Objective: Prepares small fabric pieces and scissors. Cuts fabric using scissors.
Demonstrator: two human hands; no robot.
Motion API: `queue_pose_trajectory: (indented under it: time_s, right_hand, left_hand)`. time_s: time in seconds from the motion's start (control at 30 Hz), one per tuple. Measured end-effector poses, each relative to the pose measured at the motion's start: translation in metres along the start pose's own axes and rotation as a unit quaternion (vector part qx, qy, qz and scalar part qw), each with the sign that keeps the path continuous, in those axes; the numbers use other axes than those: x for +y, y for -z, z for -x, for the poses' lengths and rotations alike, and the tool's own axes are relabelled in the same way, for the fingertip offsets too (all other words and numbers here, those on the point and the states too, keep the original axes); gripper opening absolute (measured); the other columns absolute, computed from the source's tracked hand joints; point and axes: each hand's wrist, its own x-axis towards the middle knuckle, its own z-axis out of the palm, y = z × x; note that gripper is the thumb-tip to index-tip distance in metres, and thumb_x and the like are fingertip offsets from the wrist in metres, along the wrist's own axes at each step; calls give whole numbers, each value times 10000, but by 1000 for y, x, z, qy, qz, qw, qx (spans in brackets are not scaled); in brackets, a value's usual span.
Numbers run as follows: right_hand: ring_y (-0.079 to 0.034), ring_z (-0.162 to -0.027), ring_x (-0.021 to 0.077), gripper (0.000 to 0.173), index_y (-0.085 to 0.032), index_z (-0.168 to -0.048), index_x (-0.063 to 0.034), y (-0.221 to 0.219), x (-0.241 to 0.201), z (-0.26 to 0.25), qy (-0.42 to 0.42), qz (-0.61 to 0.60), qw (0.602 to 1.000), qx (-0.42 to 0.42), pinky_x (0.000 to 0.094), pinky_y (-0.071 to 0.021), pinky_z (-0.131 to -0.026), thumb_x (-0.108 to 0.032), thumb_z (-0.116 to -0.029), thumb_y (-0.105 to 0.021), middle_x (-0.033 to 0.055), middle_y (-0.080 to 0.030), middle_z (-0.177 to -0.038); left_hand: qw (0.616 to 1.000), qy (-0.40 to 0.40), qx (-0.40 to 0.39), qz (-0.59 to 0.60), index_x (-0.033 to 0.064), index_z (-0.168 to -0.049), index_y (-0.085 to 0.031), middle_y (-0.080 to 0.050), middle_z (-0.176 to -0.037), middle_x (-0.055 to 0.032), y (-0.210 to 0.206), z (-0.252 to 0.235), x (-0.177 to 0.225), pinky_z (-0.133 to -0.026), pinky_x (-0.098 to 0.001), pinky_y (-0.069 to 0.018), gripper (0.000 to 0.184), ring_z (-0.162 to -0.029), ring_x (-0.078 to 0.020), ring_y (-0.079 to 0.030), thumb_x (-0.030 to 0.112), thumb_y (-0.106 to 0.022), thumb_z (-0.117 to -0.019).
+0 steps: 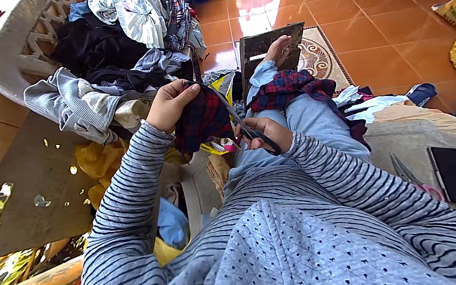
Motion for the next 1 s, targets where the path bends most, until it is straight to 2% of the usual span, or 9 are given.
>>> queue_pose_trajectory:
  time_s: [0.2, 0.33, 0.43, 0.5, 0.67, 0.77, 0.83, 0.93, 1.0]
  right_hand:
    - [-525, -523, -41, 603, -690, -1033, -147, 5, 6, 4, -15, -6, 1000, 6, 132, -448, -481, -655, -735, -821, -121, -597, -678]
    - [-529, -530, -46, 601, -691, -1046, -141, 9, 6, 7, -28, -3, 1000, -4, 124, -449, -495, -642, -741, -825, -127, -591, -663]
    - [-542, -579, -42, 673, -670, -1072, -132, 9, 4, 5, -17, 20, 999, -21, 134, -467, -545, -702, -734, -791, -125, -598, -706]
    - [-545, -584, -39, 700, -668, -1075, -126, 8, 4, 3, -6, 26, 999, -21, 139, -469, -543, -726, -730, -775, -117, -606, -715]
    - [-532, -547, -47, 607, -685, -1032, -146, 7, 5, 2, -7, 2, 1000, -6, 130, -458, -505, -655, -731, -822, -129, -604, -697]
    - [-524, -515, -50, 566, -695, -1010, -151, 11, 7, 5, -9, 0, 1000, -5, 128, -446, -474, -630, -741, -830, -137, -603, -663]
    - [-535, -519, -48, 564, -693, -1018, -151, 15, 6, 7, -23, 2, 1000, -8, 127, -456, -483, -620, -739, -836, -137, -611, -666]
    - [-549, -530, -49, 510, -696, -1011, -158, 17, 7, 9, -33, -20, 999, -20, 124, -464, -494, -551, -736, -866, -137, -623, -673]
    - [-560, -556, -44, 536, -694, -1027, -152, 17, 8, 9, -31, -20, 999, -37, 128, -476, -515, -567, -733, -864, -134, -617, -685]
  left_hand:
    - [1000, -15, 5, -13, 106, -954, -666, -704, -784, 53, 6, -2, 0, -698, -225, -588, 125, -710, -30, -676, 85, -567, -1026]
    - [999, -22, 18, -21, 116, -932, -668, -698, -781, 62, 11, -3, 0, -701, -221, -580, 123, -714, -22, -667, 76, -583, -1013]
    - [1000, -14, 13, -20, 113, -921, -665, -695, -774, 60, 8, -2, 1, -699, -219, -580, 116, -708, -25, -665, 68, -597, -1004]
    - [1000, -12, 3, -14, 107, -917, -665, -693, -765, 56, 5, -1, 0, -691, -215, -579, 120, -698, -27, -663, 64, -597, -1005]
    - [1000, -15, -12, -20, 114, -903, -659, -686, -747, 61, 6, -1, 1, -670, -208, -575, 127, -677, -21, -657, 79, -598, -1008]
    - [998, 17, -57, -7, 146, -858, -657, -693, -734, 67, 16, -1, 4, -654, -207, -578, 200, -664, -15, -660, 104, -553, -1024]
    - [994, 51, -82, 45, 165, -874, -676, -730, -785, 51, 25, 0, 8, -694, -225, -601, 260, -717, -27, -695, 130, -482, -1043]
    - [992, 48, -68, 91, 152, -928, -693, -750, -823, 25, 34, -1, 7, -723, -238, -612, 314, -757, -43, -717, 148, -409, -1063]
    - [993, 35, -63, 89, 150, -936, -685, -743, -814, 32, 32, -1, 7, -715, -232, -610, 318, -748, -38, -712, 141, -395, -1067]
